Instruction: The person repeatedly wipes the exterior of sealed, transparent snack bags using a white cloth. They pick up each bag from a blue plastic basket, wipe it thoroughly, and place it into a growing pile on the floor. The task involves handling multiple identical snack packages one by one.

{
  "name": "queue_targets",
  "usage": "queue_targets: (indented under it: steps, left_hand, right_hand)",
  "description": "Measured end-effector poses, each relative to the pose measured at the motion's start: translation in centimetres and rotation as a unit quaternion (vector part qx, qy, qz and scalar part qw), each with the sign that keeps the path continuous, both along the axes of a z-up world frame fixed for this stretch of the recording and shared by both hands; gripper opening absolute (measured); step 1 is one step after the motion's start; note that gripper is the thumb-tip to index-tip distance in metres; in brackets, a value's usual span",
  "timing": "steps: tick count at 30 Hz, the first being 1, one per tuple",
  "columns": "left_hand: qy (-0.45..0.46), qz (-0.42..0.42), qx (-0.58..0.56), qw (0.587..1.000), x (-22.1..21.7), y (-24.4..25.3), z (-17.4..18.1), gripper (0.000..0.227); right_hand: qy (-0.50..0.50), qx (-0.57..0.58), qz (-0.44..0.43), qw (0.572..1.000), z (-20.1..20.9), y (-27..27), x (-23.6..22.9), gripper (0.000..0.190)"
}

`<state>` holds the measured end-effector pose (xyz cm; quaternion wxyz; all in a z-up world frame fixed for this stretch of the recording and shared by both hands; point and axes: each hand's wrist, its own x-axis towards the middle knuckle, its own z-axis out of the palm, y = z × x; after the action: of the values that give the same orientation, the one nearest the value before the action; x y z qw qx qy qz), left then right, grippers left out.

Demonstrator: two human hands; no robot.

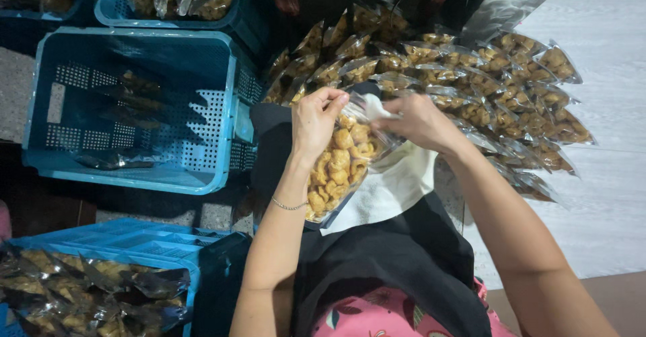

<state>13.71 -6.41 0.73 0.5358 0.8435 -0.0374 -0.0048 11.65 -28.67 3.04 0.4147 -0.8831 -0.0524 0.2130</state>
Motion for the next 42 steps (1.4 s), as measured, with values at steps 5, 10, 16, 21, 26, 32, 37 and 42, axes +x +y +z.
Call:
queue_targets:
  steps: [5, 10, 16, 21, 26, 32, 37, 42]
  left_hand:
    - [-0.001, -0.018, 0.016, 1.0, -0.4, -0.5, 0.9, 0.017]
    - [-0.023, -0.03, 0.014, 0.999, -0.5, 0.1, 1.7, 0.015]
    - [-0.017, -0.041, -0.077, 0.996, -0.6, 2.3, 3.4, 0.011]
    - [-0.065, -0.045, -0.14, 0.987, -2.6, 6.9, 6.6, 0.007]
    - [-0.161, 0.045, -0.003, 0.986, -8.1, 12.5, 14.6, 0.009]
    - [-0.18, 0.149, 0.16, 0.959, -17.1, 16.8, 19.5, 0.027]
    - [0.031, 0.268, 0.047, 0.962, -22.2, 20.6, 14.1, 0.033]
    - [0.024, 0.307, 0.188, 0.933, -27.6, 21.5, 3.5, 0.035]
  right_hand:
    - [0.045, -0.12, 0.021, 0.991, -0.2, -2.5, -2.0, 0.045]
    - [-0.091, -0.264, 0.082, 0.957, 0.9, -3.8, -2.4, 0.064]
    - [-0.337, -0.039, 0.115, 0.934, 4.6, -2.7, -2.1, 0.066]
    - [-0.013, 0.033, -0.015, 0.999, 7.2, 2.6, -0.4, 0.03]
    - [-0.247, 0.085, 0.148, 0.954, 12.0, 8.5, 0.4, 0.029]
    - [-0.426, 0.184, 0.311, 0.829, 12.9, 19.0, 0.5, 0.025]
    - [-0.275, 0.258, 0.417, 0.827, 7.1, 29.1, -2.3, 0.02]
    - [-0.105, 0.176, 0.504, 0.839, -1.9, 34.4, -5.0, 0.024]
